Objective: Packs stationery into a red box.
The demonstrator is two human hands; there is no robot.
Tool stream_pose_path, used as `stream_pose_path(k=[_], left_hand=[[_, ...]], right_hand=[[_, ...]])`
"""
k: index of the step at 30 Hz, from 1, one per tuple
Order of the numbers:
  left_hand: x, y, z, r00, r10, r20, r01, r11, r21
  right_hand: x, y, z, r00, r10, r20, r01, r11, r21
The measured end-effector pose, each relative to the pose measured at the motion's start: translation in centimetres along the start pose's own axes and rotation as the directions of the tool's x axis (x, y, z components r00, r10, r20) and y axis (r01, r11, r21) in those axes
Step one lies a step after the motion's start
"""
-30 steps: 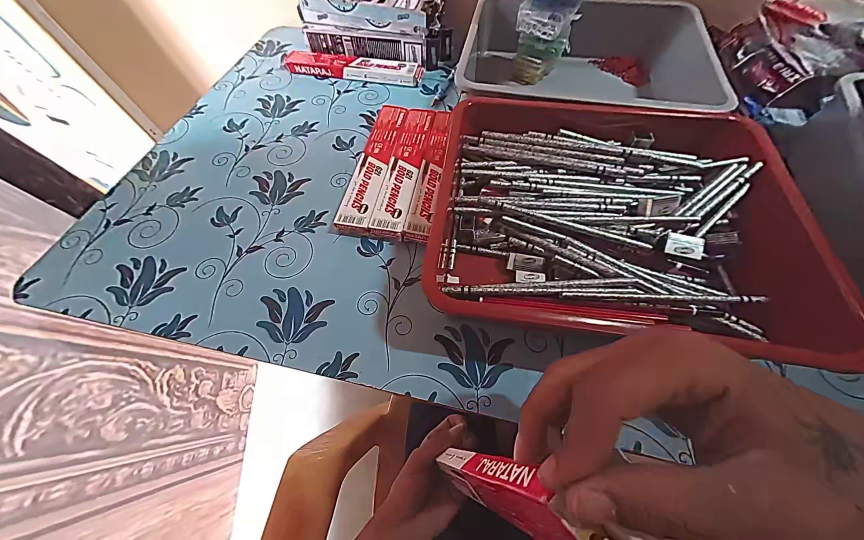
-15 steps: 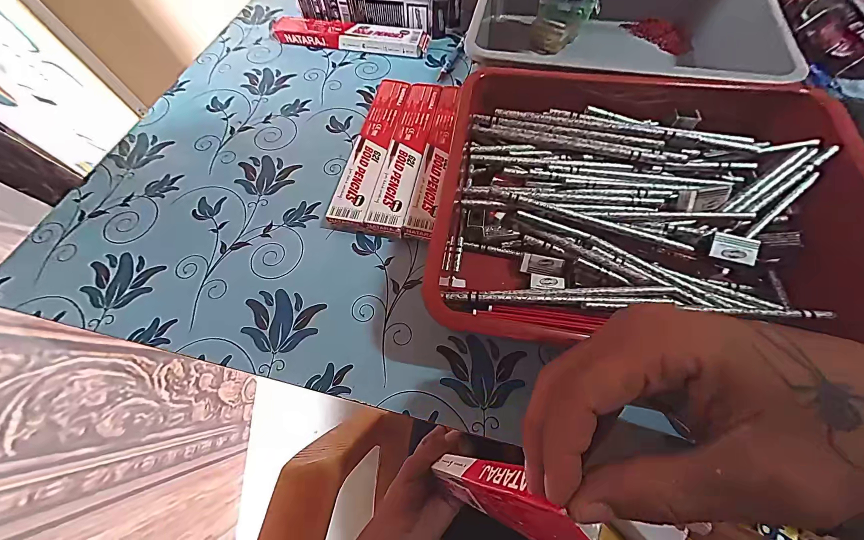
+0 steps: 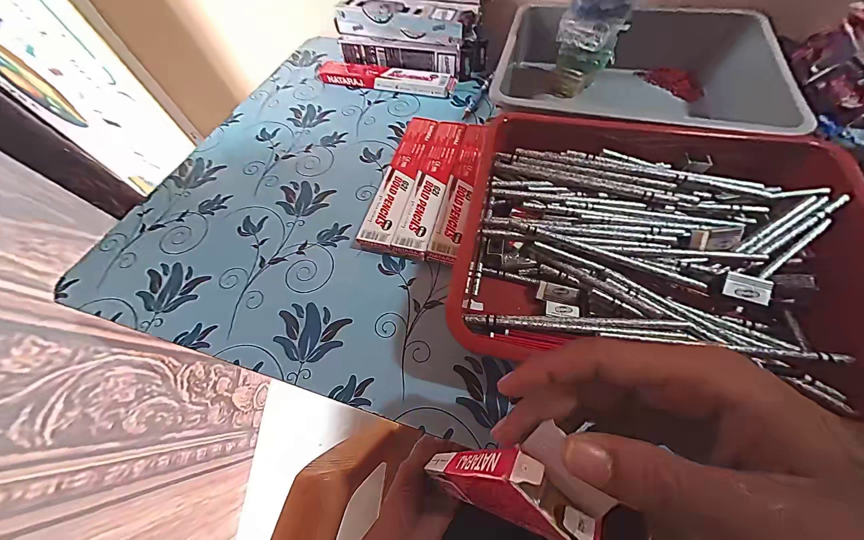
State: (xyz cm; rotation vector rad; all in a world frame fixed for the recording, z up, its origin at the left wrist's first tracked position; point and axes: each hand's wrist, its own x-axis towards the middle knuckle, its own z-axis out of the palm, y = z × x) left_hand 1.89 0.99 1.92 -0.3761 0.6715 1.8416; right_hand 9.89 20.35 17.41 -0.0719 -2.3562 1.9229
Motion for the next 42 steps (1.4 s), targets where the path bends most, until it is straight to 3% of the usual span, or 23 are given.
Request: stream_pose_path(k=[5,9,15,24,42], left_hand=[[1.1,0.2,-1.9,0.997,0.065,0.034,-0.065,0.998,-0.023],[1.9,0.5,-3.1,0.987,0.137,0.085,-0.133,0.990,-0.047],[1.4,1.0,-2.3,0.988,0.153,0.022,-0.151,0.985,-0.079],[2.0,0.9,-3.0,0.991,0.124,0.051,-0.118,0.987,-0.111],[1.7,0.8,-2.8,0.984,0.159,0.076,-0.152,0.984,-0.090]], right_hand=[[-0.7,-0.9,1.4,0.995,0.016,-0.098,-0.016,1.000,0.002],[-1.4,-0.5,2.3,0.990,-0.070,-0.119,0.063,0.996,-0.065],[-1.6,1.1,3.1,0.960,-0.235,-0.150,0.205,0.960,-0.190],[-1.5,1.9,3.2,0.901,-0.424,-0.088,0.330,0.804,-0.494],[-1.5,3.0,3.6,0.850,-0.515,-0.115,0.371,0.738,-0.563]])
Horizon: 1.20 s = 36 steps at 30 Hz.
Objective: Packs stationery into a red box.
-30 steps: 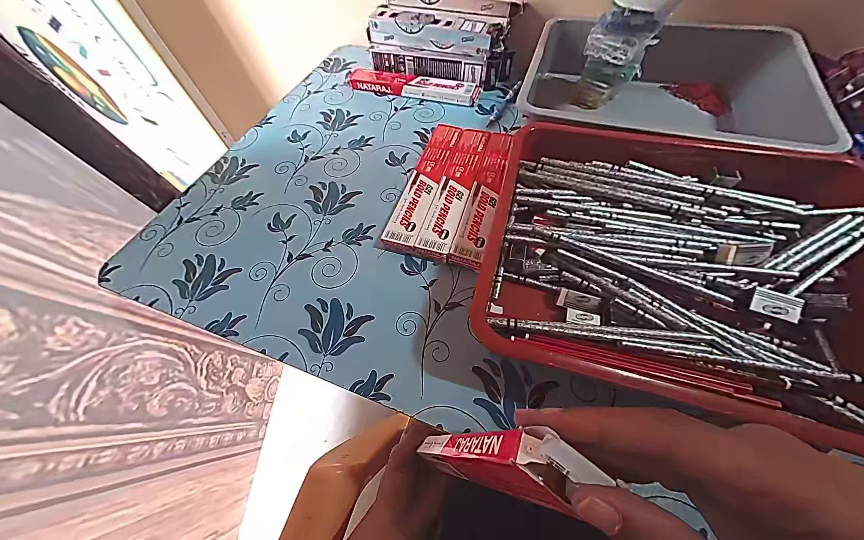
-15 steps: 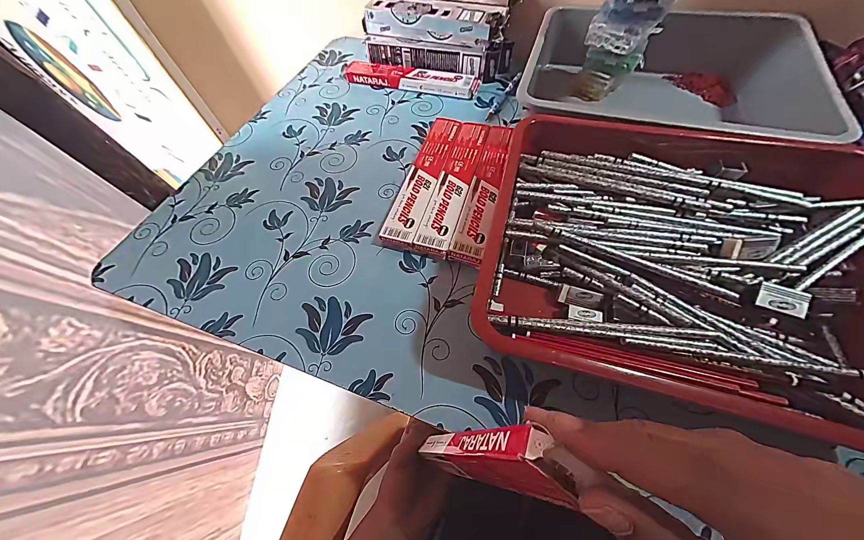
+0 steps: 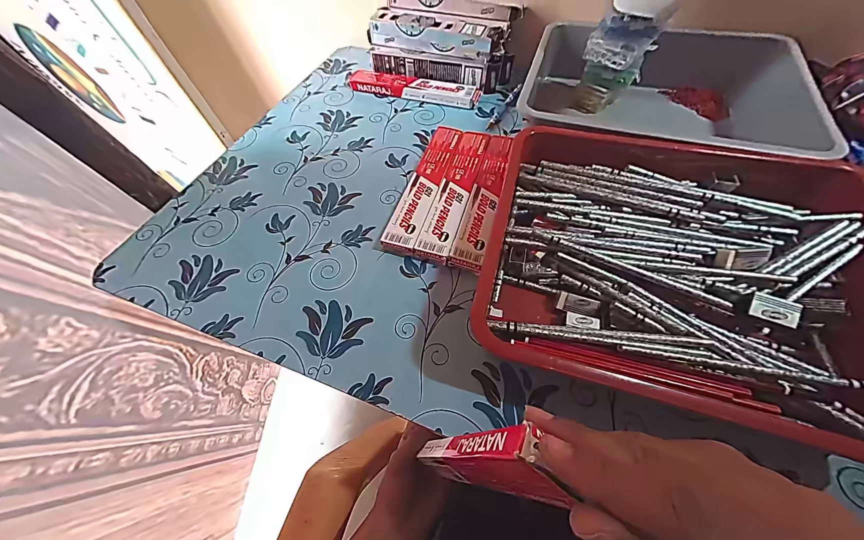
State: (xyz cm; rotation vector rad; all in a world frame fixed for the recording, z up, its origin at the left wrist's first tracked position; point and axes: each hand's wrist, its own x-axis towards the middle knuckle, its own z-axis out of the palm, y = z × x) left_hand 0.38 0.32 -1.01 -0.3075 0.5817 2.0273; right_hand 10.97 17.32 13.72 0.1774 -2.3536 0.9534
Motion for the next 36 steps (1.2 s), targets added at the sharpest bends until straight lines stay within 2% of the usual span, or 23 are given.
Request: stream_pose_path(k=[2,7,13,17,20,21,24,28,30,36], left_hand=[[0.1,-0.1,-0.2,1.000,0.005,-0.006,-0.005,1.000,0.006],[-0.2,0.0,-0.3,0.994,0.034,0.105,-0.038,0.999,0.037],[-0.5,0.0,0.1,1.000,-0.006,0.028,0.005,0.999,0.038],[-0.2,0.0,-0.1,0.997,-0.018,0.069,0.018,1.000,0.000],[-0.5,0.1,0.1,0.995,-0.022,0.093,0.024,1.000,-0.019],[-0.5,-0.1,0.1,0.996,-0.027,0.084,0.029,0.999,-0.022],[-0.7,-0.5,1.1,0.997,-0.048,-0.054,0.049,0.999,0.013],[-0.6,-0.4,0.6,0.998,-0.067,-0.001,0.067,0.997,0.029],[-0.8,-0.4,1.2,0.998,-0.060,-0.017,0.061,0.997,0.053],[-0.4,-0.4,0.9,0.995,-0.083,-0.053,0.085,0.996,0.026]], right_hand=[[0.0,0.1,0.0,1.000,0.003,-0.005,-0.003,1.000,0.002],[-0.3,-0.1,0.3,1.000,-0.006,0.024,0.006,1.000,-0.008],[-0.4,-0.1,0.5,0.998,0.015,0.067,-0.017,0.999,0.027],[-0.2,0.0,0.4,0.998,0.008,0.070,-0.011,0.999,0.039],[-0.6,0.6,1.1,0.997,-0.046,0.060,0.045,0.999,0.011],[-0.7,0.9,1.3,0.996,-0.068,0.053,0.069,0.998,-0.008],[-0.7,1.5,1.4,0.995,-0.093,0.043,0.094,0.995,-0.027],[0.0,1.4,0.6,0.998,-0.044,0.038,0.040,0.993,0.107],[0.5,1.1,-0.2,0.997,-0.014,0.075,0.001,0.986,0.168],[1.3,0.1,-1.5,0.969,0.201,0.145,-0.235,0.932,0.275]])
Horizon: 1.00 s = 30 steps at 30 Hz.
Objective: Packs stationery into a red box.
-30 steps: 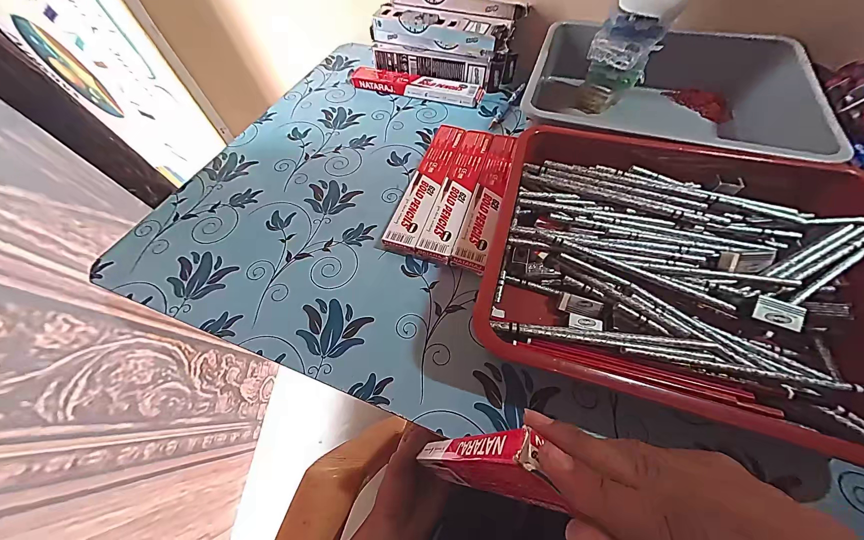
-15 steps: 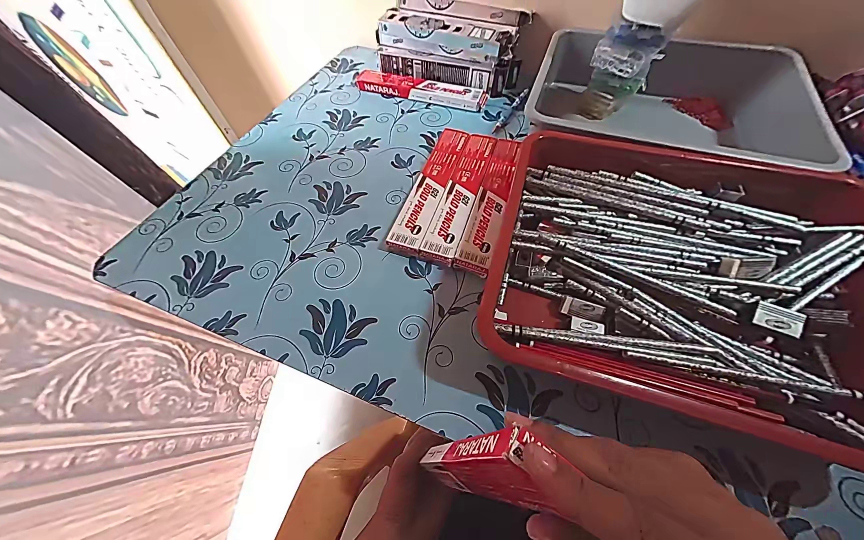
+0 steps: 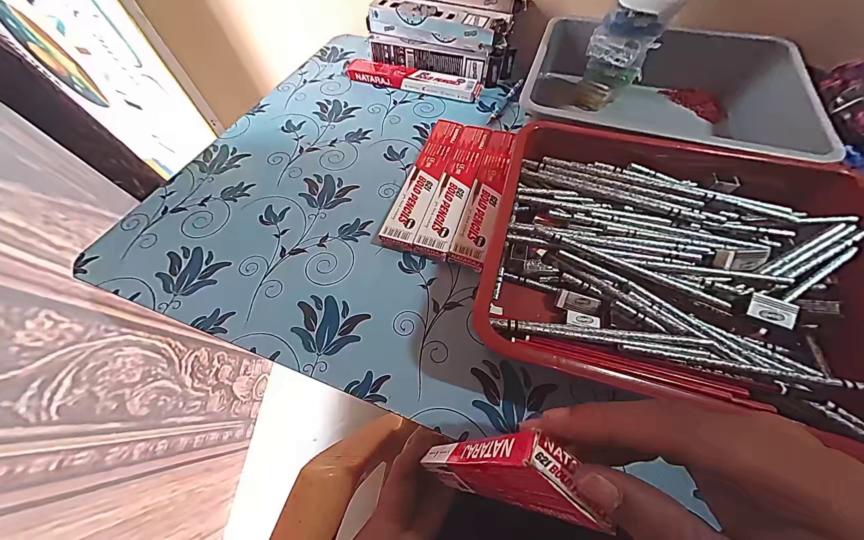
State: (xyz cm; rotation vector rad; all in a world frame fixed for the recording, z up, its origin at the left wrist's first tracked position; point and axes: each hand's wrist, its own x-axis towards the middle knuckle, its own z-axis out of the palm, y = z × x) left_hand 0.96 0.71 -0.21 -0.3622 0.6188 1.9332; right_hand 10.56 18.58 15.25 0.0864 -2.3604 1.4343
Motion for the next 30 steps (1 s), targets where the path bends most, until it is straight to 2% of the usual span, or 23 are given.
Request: stream_pose_path(k=[5,10,13,23,27,30], left_hand=[[0.5,-0.3,-0.2,0.996,-0.012,-0.085,0.015,0.999,0.033],[0.4,-0.3,0.3,0.988,0.003,-0.157,0.001,1.000,0.025],[-0.1,-0.3,1.0,0.983,0.022,-0.181,-0.014,0.999,0.046],[-0.2,-0.6,-0.1,0.997,0.028,-0.077,-0.024,0.998,0.060],[-0.3,-0.5,0.0,0.997,0.014,-0.075,-0.008,0.997,0.076],[-0.3,-0.5,0.5,0.996,0.006,-0.088,0.005,0.992,0.125]], right_hand=[[0.2,-0.6,-0.2,0.988,0.154,0.026,-0.156,0.984,0.082],[0.7,-0.5,-0.4,0.927,0.365,0.090,-0.376,0.901,0.218],[0.7,-0.1,-0.3,0.924,0.362,0.121,-0.382,0.888,0.257],[0.5,0.3,-0.3,0.929,0.325,0.176,-0.365,0.884,0.294],[0.5,0.1,-0.3,0.938,0.306,0.165,-0.339,0.908,0.246],[0.5,0.2,-0.7,0.926,0.285,0.246,-0.348,0.898,0.268]])
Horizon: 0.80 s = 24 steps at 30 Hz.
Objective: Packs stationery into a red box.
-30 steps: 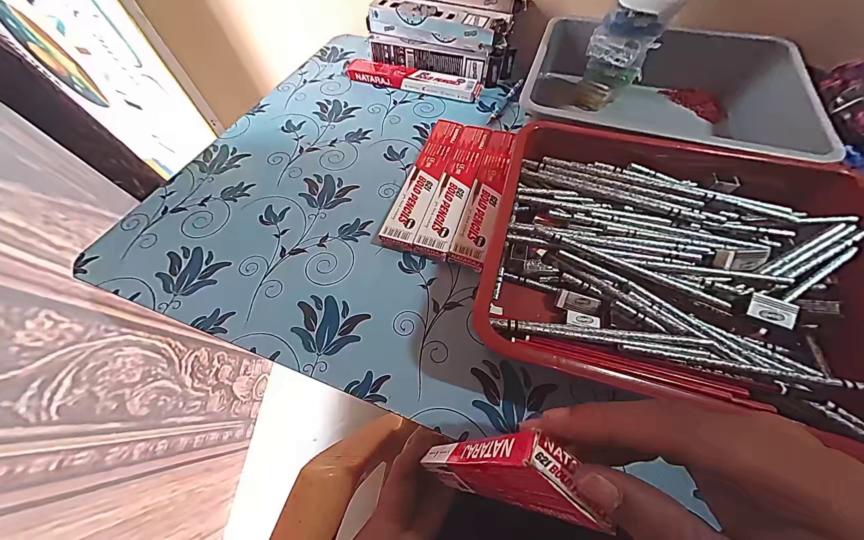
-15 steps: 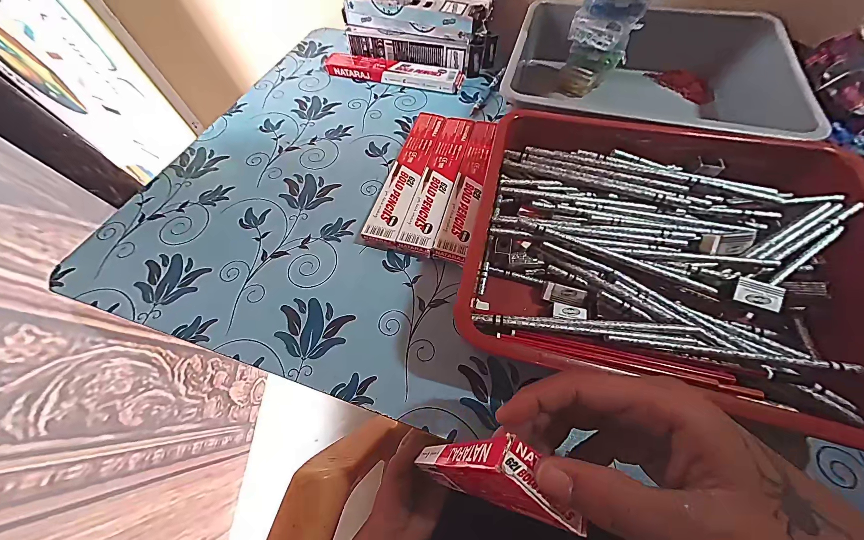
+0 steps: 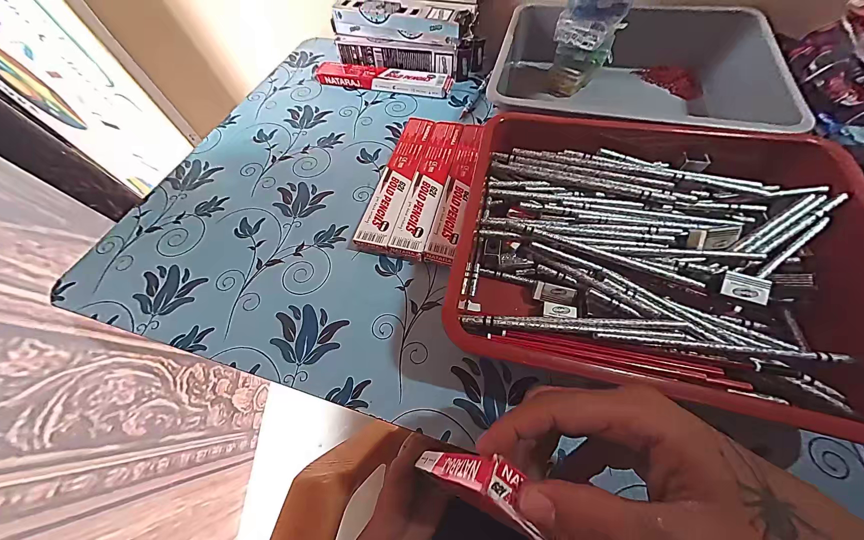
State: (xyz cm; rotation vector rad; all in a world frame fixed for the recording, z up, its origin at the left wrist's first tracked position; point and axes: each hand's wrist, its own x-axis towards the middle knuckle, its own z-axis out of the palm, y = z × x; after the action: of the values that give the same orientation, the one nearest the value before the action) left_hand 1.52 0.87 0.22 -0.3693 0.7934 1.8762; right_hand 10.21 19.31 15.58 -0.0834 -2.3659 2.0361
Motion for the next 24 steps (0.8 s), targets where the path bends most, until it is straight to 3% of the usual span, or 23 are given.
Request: stream_pose_path(k=[5,12,18,22,24], left_hand=[[0.0,0.0,-0.1,0.991,0.052,0.122,-0.051,0.999,-0.005],[0.7,-0.5,-1.5,0.976,-0.023,0.219,0.022,1.000,0.010],[-0.4,-0.3,-0.8,0.952,-0.074,0.296,0.051,0.995,0.085],[-0.5,-0.1,-1.6,0.877,-0.059,0.478,0.051,0.998,0.030],[-0.2,-0.2,-1.9,0.837,-0.049,0.545,0.053,0.999,0.009]], right_hand=[[-0.1,-0.6,-0.4,0.990,0.074,0.119,-0.081,0.996,0.049],[0.2,0.4,0.0,0.984,-0.009,0.179,-0.020,0.987,0.161],[-0.2,-0.7,-0.1,0.992,-0.032,0.120,0.019,0.994,0.112],[0.0,0.1,0.1,0.960,-0.274,-0.061,0.269,0.960,-0.083],[0.3,0.4,0.1,0.932,-0.339,-0.130,0.325,0.938,-0.117]])
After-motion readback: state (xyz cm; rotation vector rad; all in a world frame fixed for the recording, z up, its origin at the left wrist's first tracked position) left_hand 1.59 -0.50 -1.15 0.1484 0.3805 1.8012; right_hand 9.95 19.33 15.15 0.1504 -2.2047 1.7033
